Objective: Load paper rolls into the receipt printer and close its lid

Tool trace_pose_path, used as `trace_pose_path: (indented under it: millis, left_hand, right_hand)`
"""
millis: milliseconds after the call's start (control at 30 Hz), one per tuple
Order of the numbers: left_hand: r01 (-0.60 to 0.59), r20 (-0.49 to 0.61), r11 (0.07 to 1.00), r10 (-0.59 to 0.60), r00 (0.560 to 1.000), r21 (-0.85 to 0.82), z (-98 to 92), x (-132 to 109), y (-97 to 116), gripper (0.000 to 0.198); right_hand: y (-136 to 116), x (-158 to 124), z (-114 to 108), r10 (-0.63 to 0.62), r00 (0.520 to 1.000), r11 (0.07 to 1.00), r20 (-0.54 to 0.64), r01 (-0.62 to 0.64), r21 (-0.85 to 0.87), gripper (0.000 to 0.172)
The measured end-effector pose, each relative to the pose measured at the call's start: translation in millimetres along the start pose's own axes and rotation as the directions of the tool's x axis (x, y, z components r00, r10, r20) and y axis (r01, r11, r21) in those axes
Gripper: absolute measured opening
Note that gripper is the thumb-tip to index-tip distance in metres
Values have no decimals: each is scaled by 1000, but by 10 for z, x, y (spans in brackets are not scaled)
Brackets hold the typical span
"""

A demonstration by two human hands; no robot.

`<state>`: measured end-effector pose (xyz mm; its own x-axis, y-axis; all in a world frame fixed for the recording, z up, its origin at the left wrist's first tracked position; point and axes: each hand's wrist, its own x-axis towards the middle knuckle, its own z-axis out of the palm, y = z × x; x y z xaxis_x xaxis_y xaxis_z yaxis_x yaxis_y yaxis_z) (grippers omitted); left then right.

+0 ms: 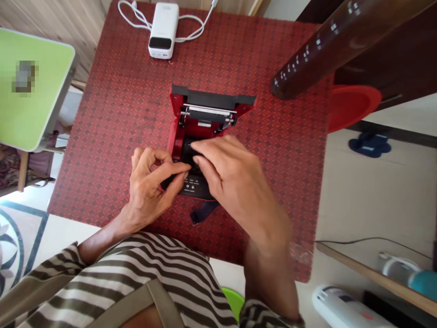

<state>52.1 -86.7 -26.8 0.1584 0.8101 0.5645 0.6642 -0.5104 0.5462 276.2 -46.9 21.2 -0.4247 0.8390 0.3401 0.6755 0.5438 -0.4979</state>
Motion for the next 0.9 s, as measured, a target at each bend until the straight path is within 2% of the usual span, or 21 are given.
trace_pose_path:
  millis: [100, 300, 400, 533, 767, 900]
  left_hand:
    - [-49, -12, 999, 48, 999, -23, -20, -10, -38, 14]
    - [-121, -4, 992, 121, 993, -31, -47, -47, -41, 10]
    - [-126, -3, 992, 126, 992, -28, -43, -55, -22, 9]
    - [-89, -26, 993, 87, 996, -81, -26, -20, 4, 12]
    - [-73, -52, 994, 69, 996, -86, -27, 52, -6, 10]
    - [-57, -56, 996, 53, 997, -62, -16, 53, -18, 10]
  right_hand:
    - [-51, -195, -81, -68, 997, 996, -41, 71, 61, 19]
    - [-92, -356, 9, -126, 985, 986, -114, 112, -120, 23]
    - [-96, -355, -50, -154, 983, 982, -103, 141, -125, 27]
    - [-87, -317, -116, -146, 986, 984, -83, 136, -111, 24]
    - [-60, -223, 91, -160, 978, 985, -132, 151, -79, 19]
    - [-61, -190, 137, -168, 969, 985, -180, 157, -73, 19]
